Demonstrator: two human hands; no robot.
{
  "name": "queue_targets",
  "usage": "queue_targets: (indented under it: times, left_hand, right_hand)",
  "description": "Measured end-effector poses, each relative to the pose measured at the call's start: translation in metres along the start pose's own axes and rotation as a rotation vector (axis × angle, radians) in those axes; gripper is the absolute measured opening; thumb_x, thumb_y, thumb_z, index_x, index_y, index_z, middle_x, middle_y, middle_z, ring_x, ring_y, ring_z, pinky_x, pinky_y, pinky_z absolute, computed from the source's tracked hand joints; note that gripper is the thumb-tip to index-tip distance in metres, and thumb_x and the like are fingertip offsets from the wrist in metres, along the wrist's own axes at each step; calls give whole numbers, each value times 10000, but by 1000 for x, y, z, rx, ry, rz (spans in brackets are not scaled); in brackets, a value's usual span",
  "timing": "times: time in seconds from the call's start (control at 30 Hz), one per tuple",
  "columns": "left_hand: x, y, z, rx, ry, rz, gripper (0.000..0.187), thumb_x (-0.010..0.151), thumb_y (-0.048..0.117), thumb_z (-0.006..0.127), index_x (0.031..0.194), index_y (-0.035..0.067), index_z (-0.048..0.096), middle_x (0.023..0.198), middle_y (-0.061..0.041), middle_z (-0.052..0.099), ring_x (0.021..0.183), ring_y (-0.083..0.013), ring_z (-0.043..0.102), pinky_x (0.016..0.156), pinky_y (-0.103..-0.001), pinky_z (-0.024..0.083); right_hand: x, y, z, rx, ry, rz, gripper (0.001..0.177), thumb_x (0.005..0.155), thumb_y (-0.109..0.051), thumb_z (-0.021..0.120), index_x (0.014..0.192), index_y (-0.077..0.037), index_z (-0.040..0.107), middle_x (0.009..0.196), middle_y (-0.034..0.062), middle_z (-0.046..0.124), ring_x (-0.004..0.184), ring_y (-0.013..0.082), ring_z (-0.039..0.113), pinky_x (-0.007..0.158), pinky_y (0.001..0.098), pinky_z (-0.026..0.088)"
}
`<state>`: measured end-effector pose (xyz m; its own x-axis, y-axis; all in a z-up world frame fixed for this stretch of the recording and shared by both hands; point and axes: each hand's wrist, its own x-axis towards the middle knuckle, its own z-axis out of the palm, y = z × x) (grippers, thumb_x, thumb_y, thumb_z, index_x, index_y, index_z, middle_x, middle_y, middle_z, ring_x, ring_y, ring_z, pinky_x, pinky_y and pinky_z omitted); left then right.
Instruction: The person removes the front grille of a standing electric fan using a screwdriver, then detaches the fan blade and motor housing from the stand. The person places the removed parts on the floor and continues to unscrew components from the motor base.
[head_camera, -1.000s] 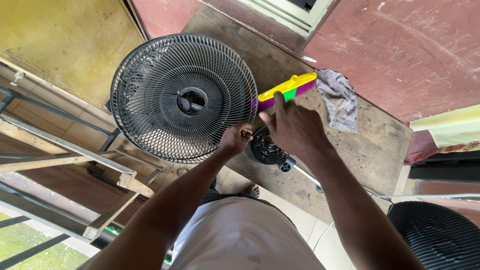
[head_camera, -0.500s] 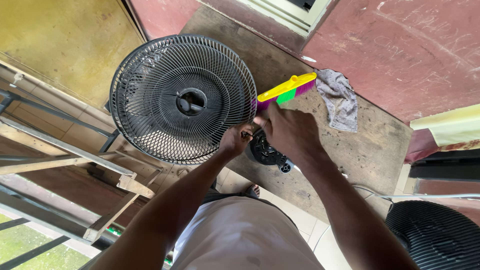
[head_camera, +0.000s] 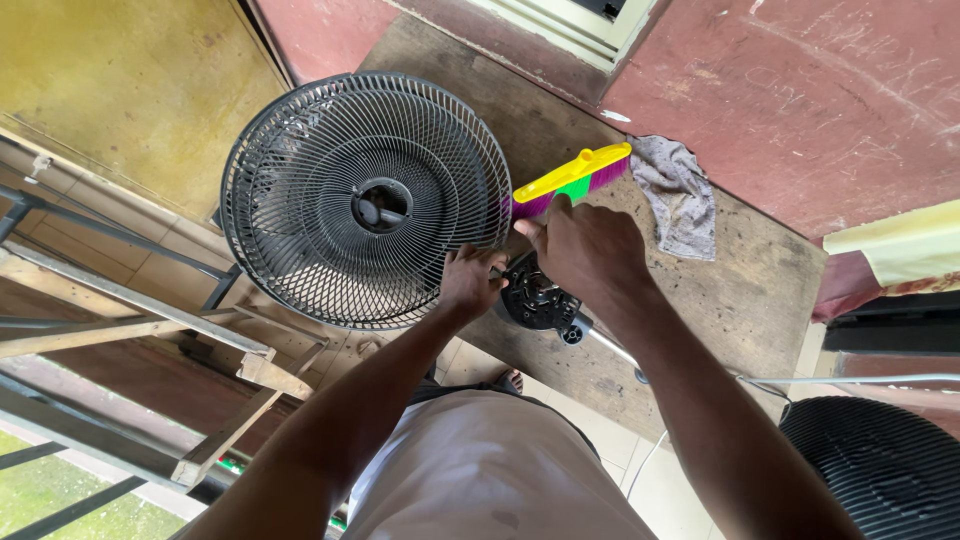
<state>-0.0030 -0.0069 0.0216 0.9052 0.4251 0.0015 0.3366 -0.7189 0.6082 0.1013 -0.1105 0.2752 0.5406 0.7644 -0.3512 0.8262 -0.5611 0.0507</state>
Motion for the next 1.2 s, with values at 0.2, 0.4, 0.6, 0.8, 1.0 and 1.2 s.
queue_targets:
  times: [0.2,0.4,0.6,0.8,1.0,1.2]
  left_hand:
    - [-1,6,-6,-7,-3,23,424,791,251,845,1176,168,688,1117,13,749,1131,-219,579,977,-428,413]
    - [-1,5,-4,6,3,41,431,804,227,835,1195,143,674,1150,-6,740,1144,-229,580,972,-432,413]
    - [1,11,-10,124,-14,92,382,795,266,838,1135,136,722,1092,-26,755,1125,-255,603,1023,-451,399]
    - [7,16,-15,201,-124,11,401,827,351,827,1158,143,737,1020,-112,743,1084,-257,620,1017,-455,385]
    - [5,17,-9,192,-153,-77,296,863,371,792,1094,185,792,1002,-105,765,1090,-224,637,1069,-437,371]
    - [8,18,-6,176,-146,-112,297,837,399,795,1070,214,805,1044,-82,758,1076,-216,635,1070,-426,358]
  right_hand:
    - [-2,7,13,143,540,-404,293,960,-245,611,1124,-12,544,807,168,668,612,304,702,491,418,545]
    - [-4,0,1,59,25,49,464,1077,-426,529,1283,-12,498,821,169,733,748,318,747,708,454,582]
    - [-6,12,2,78,455,-421,419,964,-347,579,1192,4,605,963,194,727,774,307,727,615,453,582]
    - [0,9,8,26,102,-228,303,1053,-317,528,1034,-60,687,795,153,709,716,317,722,674,508,570]
    - [-13,2,-9,34,25,-82,377,1060,-401,494,1033,-79,690,747,166,686,703,347,707,662,543,564]
    - [-5,2,-16,90,-170,-213,278,990,-281,570,1056,-20,641,897,166,716,818,316,741,782,482,597]
